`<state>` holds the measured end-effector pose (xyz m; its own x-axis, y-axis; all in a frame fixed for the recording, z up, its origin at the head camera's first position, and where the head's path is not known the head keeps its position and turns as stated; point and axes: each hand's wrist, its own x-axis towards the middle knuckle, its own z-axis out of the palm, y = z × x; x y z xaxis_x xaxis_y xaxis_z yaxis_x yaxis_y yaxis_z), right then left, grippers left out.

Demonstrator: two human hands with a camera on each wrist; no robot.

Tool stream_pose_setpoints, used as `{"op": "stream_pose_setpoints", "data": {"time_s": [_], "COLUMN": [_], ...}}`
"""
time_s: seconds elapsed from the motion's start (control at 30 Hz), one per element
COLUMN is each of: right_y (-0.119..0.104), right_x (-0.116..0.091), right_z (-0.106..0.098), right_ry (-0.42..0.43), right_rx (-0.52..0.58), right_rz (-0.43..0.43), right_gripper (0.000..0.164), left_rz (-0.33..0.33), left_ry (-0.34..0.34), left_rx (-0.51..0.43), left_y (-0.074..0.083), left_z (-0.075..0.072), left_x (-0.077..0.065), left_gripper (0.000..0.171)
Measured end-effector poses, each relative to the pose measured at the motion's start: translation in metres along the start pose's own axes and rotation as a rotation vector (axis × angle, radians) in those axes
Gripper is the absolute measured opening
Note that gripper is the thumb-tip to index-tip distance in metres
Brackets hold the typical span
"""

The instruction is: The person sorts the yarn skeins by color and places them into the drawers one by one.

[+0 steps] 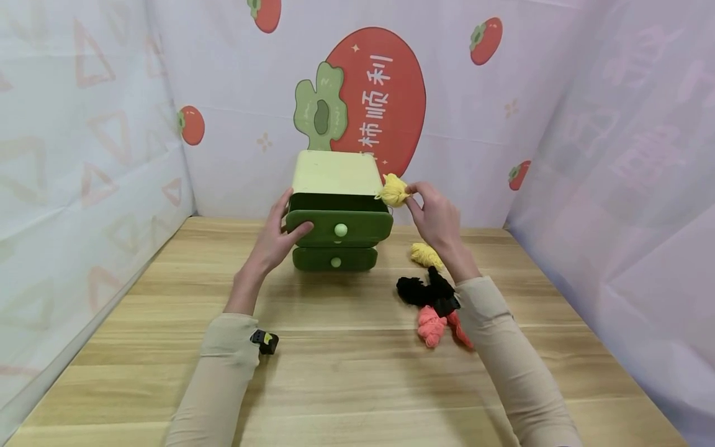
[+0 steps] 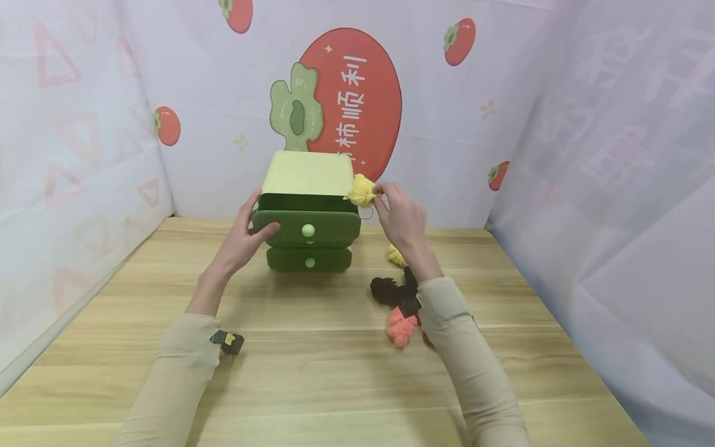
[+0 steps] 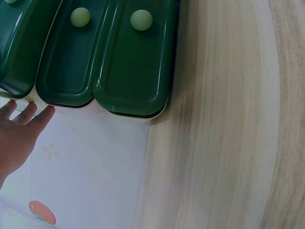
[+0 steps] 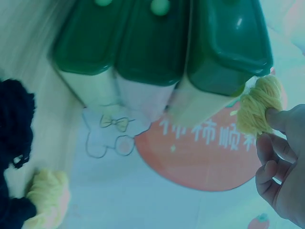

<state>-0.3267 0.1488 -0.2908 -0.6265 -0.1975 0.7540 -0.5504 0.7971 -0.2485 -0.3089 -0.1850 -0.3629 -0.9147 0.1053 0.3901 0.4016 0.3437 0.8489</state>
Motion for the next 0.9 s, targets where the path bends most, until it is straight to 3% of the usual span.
{"op": "stream_pose_setpoints", "data": {"time_s": [0.37,0.67,0.9], "right_y": [-0.026,-0.055,-0.071], "right_x": [0.016,0.021,0.023], "right_z": [-0.007,0.005,0.016], "right_ry": [0.017,-0.018,-0.082], "right_rx": [-0.012,-0.018,-0.043], "right_rz": [-0.083,-0.195,-0.248], "right_gripper": [0.013,0.010,0.011], "left_rz": [-0.032,-0.013,-0.005], "left_ry": [-0.036,-0.004,0.000], "left_rx": [-0.023,0.000,0.005], "left_y": [0.036,0.006,0.002], "left_z": [-0.004,-0.001,0.001], "left_x": [-0.010,-0.003,-0.002], "left_gripper": [0.087,0.088,0.085]}}
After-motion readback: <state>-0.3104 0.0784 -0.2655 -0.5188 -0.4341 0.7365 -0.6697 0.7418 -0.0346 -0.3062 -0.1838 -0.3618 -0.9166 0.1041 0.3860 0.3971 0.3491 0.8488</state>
